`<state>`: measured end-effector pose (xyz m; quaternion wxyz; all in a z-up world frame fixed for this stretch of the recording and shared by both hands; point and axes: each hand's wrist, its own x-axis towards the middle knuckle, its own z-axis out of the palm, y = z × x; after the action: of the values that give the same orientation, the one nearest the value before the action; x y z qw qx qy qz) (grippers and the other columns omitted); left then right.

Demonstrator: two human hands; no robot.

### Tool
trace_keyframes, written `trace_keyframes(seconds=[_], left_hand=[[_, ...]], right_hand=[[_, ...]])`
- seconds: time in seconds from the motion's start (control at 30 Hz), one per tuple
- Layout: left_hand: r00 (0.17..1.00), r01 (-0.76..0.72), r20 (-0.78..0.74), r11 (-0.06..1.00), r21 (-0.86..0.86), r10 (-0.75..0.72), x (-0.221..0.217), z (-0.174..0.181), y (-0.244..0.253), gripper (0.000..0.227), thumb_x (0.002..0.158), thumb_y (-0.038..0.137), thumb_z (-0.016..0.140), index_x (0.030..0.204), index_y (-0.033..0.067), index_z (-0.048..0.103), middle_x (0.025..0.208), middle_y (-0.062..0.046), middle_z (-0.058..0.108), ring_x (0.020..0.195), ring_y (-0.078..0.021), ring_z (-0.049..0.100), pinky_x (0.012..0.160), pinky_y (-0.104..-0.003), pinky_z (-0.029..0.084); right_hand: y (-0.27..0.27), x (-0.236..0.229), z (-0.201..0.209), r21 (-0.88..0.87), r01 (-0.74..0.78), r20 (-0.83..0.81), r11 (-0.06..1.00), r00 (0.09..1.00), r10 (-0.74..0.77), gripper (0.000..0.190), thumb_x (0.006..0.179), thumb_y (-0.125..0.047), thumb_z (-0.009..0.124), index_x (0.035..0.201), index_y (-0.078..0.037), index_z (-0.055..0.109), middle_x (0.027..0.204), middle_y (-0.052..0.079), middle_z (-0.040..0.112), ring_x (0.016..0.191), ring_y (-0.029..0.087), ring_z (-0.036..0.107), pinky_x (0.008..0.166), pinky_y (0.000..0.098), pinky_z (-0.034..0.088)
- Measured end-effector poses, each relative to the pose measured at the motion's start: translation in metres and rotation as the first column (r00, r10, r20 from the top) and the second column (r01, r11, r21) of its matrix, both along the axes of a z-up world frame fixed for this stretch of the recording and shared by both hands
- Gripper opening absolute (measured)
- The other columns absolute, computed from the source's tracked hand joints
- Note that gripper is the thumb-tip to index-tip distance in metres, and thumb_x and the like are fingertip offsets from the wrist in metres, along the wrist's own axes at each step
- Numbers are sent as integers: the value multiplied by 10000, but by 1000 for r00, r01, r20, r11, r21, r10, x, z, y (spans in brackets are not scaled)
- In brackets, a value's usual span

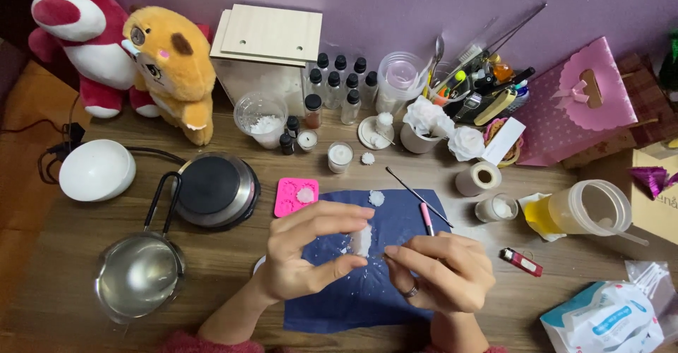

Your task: Using a small metal tool to carefully remove excess wax and refine the details of a small, white, flower-shaped candle piece.

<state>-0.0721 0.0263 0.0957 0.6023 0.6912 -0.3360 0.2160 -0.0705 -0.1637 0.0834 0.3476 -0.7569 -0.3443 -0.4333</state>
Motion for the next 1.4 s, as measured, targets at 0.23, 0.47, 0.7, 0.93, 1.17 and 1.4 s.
trace_keyframes(seconds=[0.23, 0.47, 0.7, 0.93, 1.17, 1.4], left_hand=[[984, -168, 62, 984, 54, 164, -5, 0, 1, 351, 810, 194, 712, 1069, -11, 595, 1034, -147, 677, 895, -223, 702, 791, -258, 600], [977, -178, 126, 983, 49, 171, -4, 0, -1, 305, 797, 211, 724, 1003, 13, 618, 982, -156, 677, 840, -220, 716, 722, -252, 615], [973, -184, 146, 982, 45, 176, -6, 0, 1, 315, 792, 207, 749, 1018, 31, 617, 1024, -147, 689, 853, -213, 729, 721, -256, 578], [984, -141, 116, 989, 39, 136, -9, 3, 3, 296, 824, 173, 720, 1051, 28, 599, 1064, -159, 664, 874, -224, 716, 752, -257, 607], [987, -117, 114, 993, 20, 114, -10, 3, 2, 290, 831, 153, 715, 1057, 21, 591, 1070, -167, 661, 884, -235, 717, 765, -264, 607], [992, -95, 81, 995, 10, 94, -12, 6, 1, 280, 824, 144, 705, 1032, 6, 579, 1036, -185, 667, 896, -252, 718, 801, -274, 601]], right_hand=[[-4, 1, -1, -85, 0, 82, 996, 997, 7, 96, 830, -40, 613, 862, -109, 673, 732, 52, 614, 440, 96, 444, 423, 197, 346], [-2, -1, 6, -148, -23, 102, 989, 994, 38, 101, 858, -109, 590, 863, -48, 671, 773, 117, 633, 491, 142, 547, 450, 208, 427], [-1, -4, 9, -162, -9, 120, 987, 992, 29, 96, 849, -98, 591, 843, -31, 659, 750, 122, 626, 491, 147, 559, 470, 207, 455], [-1, -10, 6, -187, -30, 105, 982, 993, 50, 93, 845, -93, 609, 881, -20, 655, 781, 129, 626, 531, 160, 591, 495, 218, 484], [-1, -9, 5, -180, -11, 175, 984, 984, 43, 50, 799, -36, 663, 841, -11, 657, 781, 125, 619, 540, 161, 618, 505, 216, 515], [-2, -13, 9, -224, -12, 172, 975, 984, 52, 64, 791, 2, 668, 854, 8, 654, 801, 138, 632, 586, 175, 648, 525, 230, 529]])
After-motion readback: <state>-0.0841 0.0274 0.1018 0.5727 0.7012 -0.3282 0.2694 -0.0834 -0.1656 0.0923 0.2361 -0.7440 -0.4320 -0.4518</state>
